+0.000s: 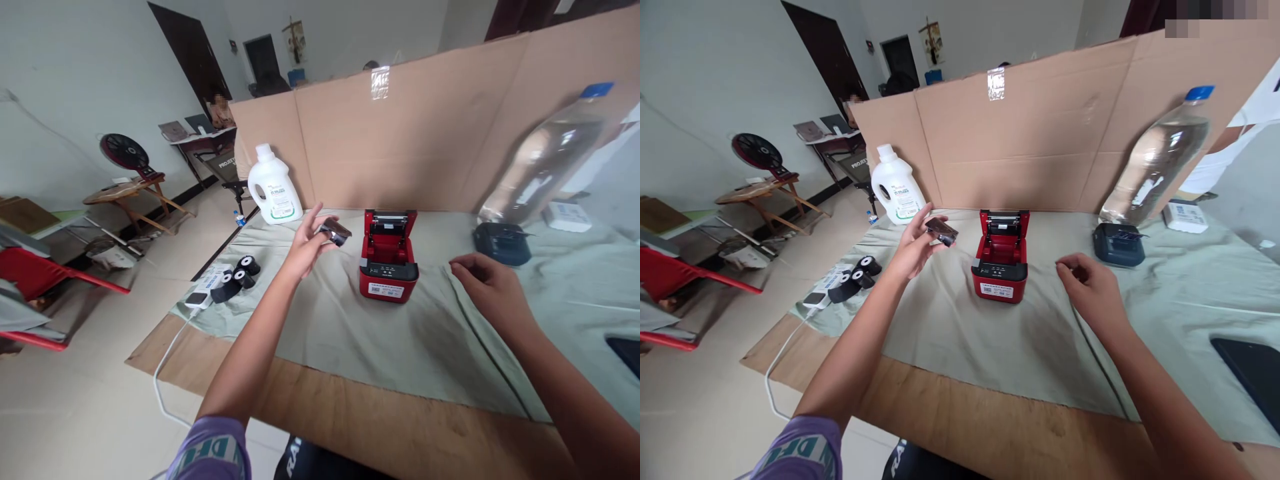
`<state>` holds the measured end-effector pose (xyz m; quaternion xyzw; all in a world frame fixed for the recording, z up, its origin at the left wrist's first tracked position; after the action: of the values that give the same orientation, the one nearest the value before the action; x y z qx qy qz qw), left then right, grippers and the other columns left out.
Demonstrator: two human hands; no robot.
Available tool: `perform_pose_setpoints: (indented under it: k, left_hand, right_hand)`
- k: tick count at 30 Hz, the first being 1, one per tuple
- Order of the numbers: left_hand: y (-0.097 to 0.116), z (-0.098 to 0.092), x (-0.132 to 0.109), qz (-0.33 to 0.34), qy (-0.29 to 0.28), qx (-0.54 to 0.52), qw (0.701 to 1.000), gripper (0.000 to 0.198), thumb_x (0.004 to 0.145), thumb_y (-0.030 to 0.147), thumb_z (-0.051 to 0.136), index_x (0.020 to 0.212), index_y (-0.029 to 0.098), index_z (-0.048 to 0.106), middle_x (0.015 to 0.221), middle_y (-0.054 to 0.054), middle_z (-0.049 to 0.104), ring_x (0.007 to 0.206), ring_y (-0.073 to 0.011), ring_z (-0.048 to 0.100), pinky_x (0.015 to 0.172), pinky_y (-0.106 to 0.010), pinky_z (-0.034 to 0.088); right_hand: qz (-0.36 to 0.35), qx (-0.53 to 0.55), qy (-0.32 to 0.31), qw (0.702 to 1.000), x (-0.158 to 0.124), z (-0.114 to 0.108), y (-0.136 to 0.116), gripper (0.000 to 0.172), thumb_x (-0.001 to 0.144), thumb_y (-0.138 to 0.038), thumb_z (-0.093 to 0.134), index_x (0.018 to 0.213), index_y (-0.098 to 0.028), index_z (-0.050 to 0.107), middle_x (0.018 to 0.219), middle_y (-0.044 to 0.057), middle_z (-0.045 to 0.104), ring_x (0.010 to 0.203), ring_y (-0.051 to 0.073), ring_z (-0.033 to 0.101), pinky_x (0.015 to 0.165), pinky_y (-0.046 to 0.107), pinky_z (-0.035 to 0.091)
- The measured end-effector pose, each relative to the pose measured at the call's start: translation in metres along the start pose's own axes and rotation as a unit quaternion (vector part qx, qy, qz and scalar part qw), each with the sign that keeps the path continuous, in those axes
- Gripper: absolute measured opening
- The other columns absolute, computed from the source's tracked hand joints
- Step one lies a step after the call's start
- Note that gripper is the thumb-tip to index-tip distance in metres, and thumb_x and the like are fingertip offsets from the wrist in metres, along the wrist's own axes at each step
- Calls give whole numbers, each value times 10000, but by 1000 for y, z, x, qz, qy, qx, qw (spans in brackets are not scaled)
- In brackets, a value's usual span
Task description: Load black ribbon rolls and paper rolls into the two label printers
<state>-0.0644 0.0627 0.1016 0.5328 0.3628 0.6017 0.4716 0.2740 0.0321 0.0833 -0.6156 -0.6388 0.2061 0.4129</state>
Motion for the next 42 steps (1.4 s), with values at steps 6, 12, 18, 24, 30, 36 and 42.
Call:
perform_pose_setpoints:
  k: [6, 12, 18, 24, 30, 36, 42]
  left_hand:
    - [-8, 80, 10, -94, -126, -19, 987, 844, 845, 269, 636, 1578, 353, 228, 1423, -67, 560, 1022, -201, 652, 778, -340, 597]
    - [-30, 88, 13, -118, -148, 40, 981, 804, 807, 323, 743, 1514, 310, 362, 1419, -96, 530, 1058, -207, 618, 653, -233, 523]
    - [-35, 85, 17, -109, -154, 83, 979, 529, 739, 392, 815, 1182, 224, 581, 1241, -78, 590, 983, -181, 617, 617, -198, 489]
    - [-38, 77, 21, -121, -73, 65, 988, 605, 691, 474, 843, 1148, 199, 557, 1155, -69, 608, 715, -85, 583, 549, -196, 463]
    - [-39, 72, 23, -110, -73, 65, 989, 585, 767, 556, 758, 1177, 163, 618, 1127, -95, 676, 668, -81, 575, 557, -208, 443]
    - [-34, 72, 20, -101, -164, 94, 977, 570, 785, 434, 785, 1294, 212, 654, 1406, -126, 597, 1175, -281, 604, 855, -309, 503]
    - [-29, 73, 22, -33, -220, 74, 972, 609, 808, 579, 710, 1282, 199, 666, 1342, -121, 643, 1285, -296, 546, 1045, -364, 428]
  right_hand:
    - [-106, 144, -26, 983, 43, 0, -90, 175, 782, -347, 622, 806, -188, 692, 747, 27, 665, 640, 141, 536, 615, 286, 425]
    - [-123, 211, -140, 960, 59, 33, -103, 215, 833, -344, 605, 884, -179, 734, 816, 29, 700, 756, 159, 602, 682, 281, 470]
    - [-173, 112, -213, 955, 55, 43, -99, 273, 837, -335, 614, 1037, -208, 749, 958, 36, 732, 807, 184, 618, 700, 295, 464]
    - [-299, -54, -183, 935, 34, 62, -120, 397, 811, -380, 684, 1174, -219, 690, 1072, 87, 712, 969, 266, 587, 901, 395, 405]
    - [-225, -139, -83, 961, 36, 75, -114, 388, 779, -488, 688, 1074, -236, 700, 1021, 103, 711, 1030, 329, 483, 876, 428, 317]
    - [-176, -159, -66, 969, 40, 71, -112, 384, 733, -504, 694, 983, -212, 674, 851, 104, 713, 1027, 356, 503, 899, 458, 302]
    - [-119, -88, -81, 986, 43, 71, -104, 453, 753, -567, 671, 1030, -209, 675, 834, 68, 713, 849, 271, 626, 826, 403, 405]
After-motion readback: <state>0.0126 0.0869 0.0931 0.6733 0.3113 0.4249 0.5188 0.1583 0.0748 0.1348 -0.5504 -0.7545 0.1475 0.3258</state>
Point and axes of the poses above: each hand's wrist, its own x-axis towards the middle knuckle, its own z-axis out of the palm, y = z × x, the point moved 7 cm from there along x, towards the middle knuckle
